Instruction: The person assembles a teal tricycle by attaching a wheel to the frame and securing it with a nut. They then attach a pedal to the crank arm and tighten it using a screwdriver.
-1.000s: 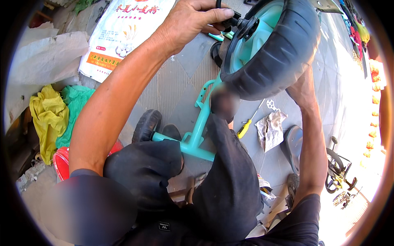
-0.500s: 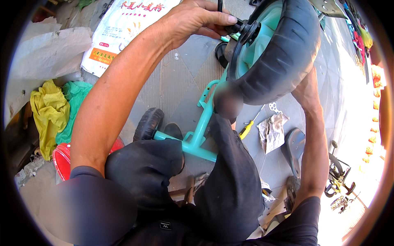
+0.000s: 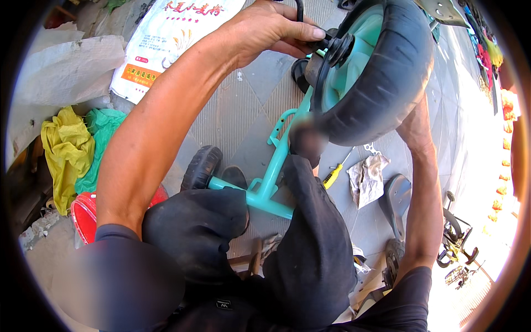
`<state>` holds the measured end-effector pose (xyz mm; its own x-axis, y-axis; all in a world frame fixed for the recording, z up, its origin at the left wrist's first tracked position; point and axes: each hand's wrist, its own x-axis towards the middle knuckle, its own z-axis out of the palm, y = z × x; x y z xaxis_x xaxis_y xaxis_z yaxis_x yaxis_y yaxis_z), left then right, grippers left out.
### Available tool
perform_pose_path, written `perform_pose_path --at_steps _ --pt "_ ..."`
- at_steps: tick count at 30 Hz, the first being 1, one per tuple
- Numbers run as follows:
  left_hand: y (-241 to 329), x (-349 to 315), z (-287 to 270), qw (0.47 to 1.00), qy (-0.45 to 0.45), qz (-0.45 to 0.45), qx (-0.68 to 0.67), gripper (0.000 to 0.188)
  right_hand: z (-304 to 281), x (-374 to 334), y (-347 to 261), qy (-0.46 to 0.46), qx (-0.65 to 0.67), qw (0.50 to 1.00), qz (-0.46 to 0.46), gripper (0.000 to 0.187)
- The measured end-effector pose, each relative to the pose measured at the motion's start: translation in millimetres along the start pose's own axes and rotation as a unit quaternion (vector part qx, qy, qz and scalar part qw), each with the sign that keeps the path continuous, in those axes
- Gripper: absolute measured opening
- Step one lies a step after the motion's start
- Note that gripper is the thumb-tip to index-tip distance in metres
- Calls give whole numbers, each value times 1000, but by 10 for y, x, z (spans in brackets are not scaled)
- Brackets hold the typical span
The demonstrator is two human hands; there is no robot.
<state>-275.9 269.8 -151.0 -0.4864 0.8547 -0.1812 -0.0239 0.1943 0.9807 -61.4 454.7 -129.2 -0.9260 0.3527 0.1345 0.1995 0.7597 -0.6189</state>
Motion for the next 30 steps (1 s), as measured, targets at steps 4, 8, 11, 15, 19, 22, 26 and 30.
perform_pose_path --at_steps 4,8,11,15,19,22,26,30 --pt "130 165 -49 993 -49 -28 -103 36 -24 -25 222 -5 -49 998 -32 20" --pt "204 281 -92 994 -68 -51 -67 34 -10 -17 169 18 5 1000 -13 21" --pt "189 279 -120 993 -67 -67 -71 33 6 17 121 10 -4 1000 -25 22" --pt "135 274 -144 991 -76 -71 -80 33 -2 34 103 -7 22 1000 12 22" --pt "115 264 -142 991 -78 -72 -87 32 5 22 107 -2 31 999 22 22" --pt "46 237 -142 987 -85 -68 -121 33 -4 35 57 6 -27 1000 1 22" --pt "-5 245 -163 982 -97 -72 -148 34 -4 30 54 4 -37 999 -8 22" --pt "-31 252 -163 979 -110 -68 -155 35 -10 12 52 5 -60 998 -15 22"
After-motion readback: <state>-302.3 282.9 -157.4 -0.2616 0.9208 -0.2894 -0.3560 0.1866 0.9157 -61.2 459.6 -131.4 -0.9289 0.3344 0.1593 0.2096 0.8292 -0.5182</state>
